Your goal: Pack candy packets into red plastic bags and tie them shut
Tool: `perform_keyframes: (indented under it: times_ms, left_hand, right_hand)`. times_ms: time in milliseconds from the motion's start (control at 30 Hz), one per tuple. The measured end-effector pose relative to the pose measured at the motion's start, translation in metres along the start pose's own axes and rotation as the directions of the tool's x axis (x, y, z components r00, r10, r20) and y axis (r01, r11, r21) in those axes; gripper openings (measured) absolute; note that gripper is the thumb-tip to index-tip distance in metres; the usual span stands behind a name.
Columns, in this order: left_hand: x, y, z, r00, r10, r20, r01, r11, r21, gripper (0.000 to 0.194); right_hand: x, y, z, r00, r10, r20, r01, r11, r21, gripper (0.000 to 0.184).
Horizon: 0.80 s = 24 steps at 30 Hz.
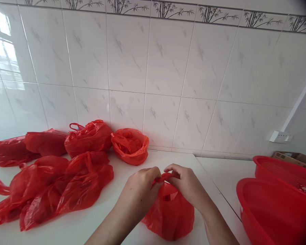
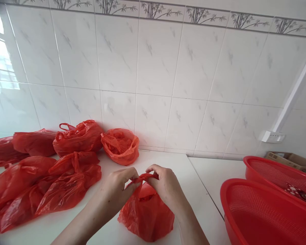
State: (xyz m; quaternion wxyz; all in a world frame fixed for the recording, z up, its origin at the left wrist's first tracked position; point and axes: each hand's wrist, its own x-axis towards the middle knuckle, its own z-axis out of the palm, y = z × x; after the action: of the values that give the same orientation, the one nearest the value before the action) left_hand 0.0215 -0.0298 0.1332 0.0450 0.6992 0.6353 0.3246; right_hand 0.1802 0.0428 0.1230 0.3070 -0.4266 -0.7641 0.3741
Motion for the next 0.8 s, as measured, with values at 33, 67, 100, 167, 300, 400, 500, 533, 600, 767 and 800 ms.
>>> perform_keyframes:
  times_ms: [33,67,100,167,300,400,500,533,600,767,800]
  left_hand:
    - [0.0,0.0,0.001,1.0,0.015,-0.007,-0.014,1.0,0.027,0.015]
    - [0.001,-0.001,0.002,1.0,0.028,-0.013,-0.027,0.998,0.051,0.015]
    - [0.002,-0.002,0.002,0.999,0.041,-0.019,-0.039,0.997,0.072,0.015]
    - [0.003,-0.003,0.003,0.997,0.069,-0.028,-0.066,0.993,0.102,0.016]
    - [0.007,-0.006,0.006,0.984,0.177,-0.029,-0.174,0.981,0.088,0.018]
    - [0.006,-0.006,0.007,0.956,0.291,-0.031,-0.289,0.956,0.055,0.019]
    - [0.0,-0.005,0.004,0.928,0.373,0.005,-0.372,0.926,0.058,0.02]
    - [-0.004,-0.006,0.001,0.925,0.378,0.037,-0.379,0.923,0.062,0.021]
    - [-0.012,-0.008,-0.004,0.929,0.349,0.12,-0.357,0.932,0.056,0.022]
    - [-0.031,-0.034,-0.011,0.96,0.205,0.191,-0.163,0.963,-0.212,0.019]
    - [-0.032,-0.043,-0.009,0.961,0.19,0.2,-0.129,0.951,-0.281,0.039]
  right_hand:
    - [0.001,0.0,0.001,1.0,0.017,0.015,-0.017,1.0,-0.005,0.014]
    - [0.003,0.001,0.001,0.999,0.023,0.028,-0.023,1.0,0.007,0.015]
    - [0.003,0.001,0.001,0.999,0.016,0.032,-0.017,0.999,0.036,0.016]
    - [0.003,0.001,-0.001,0.999,-0.036,0.04,0.03,0.99,0.136,0.017]
    - [0.002,0.003,-0.008,0.969,-0.178,0.171,0.095,0.909,0.405,0.02]
    - [0.009,0.013,-0.011,0.985,-0.136,0.105,0.064,0.855,0.514,0.02]
    - [0.021,0.035,-0.011,0.982,0.001,-0.19,0.068,0.932,0.356,0.02]
    - [0.025,0.044,-0.011,0.961,0.035,-0.275,0.046,0.958,0.282,0.02]
    - [0.028,0.064,-0.011,0.936,0.084,-0.341,-0.014,0.979,0.203,0.02]
    - [0.009,0.11,-0.014,0.987,0.017,-0.163,0.046,0.927,0.372,0.046]
    - [0.003,0.118,-0.014,0.995,-0.008,-0.1,0.048,0.91,0.412,0.058]
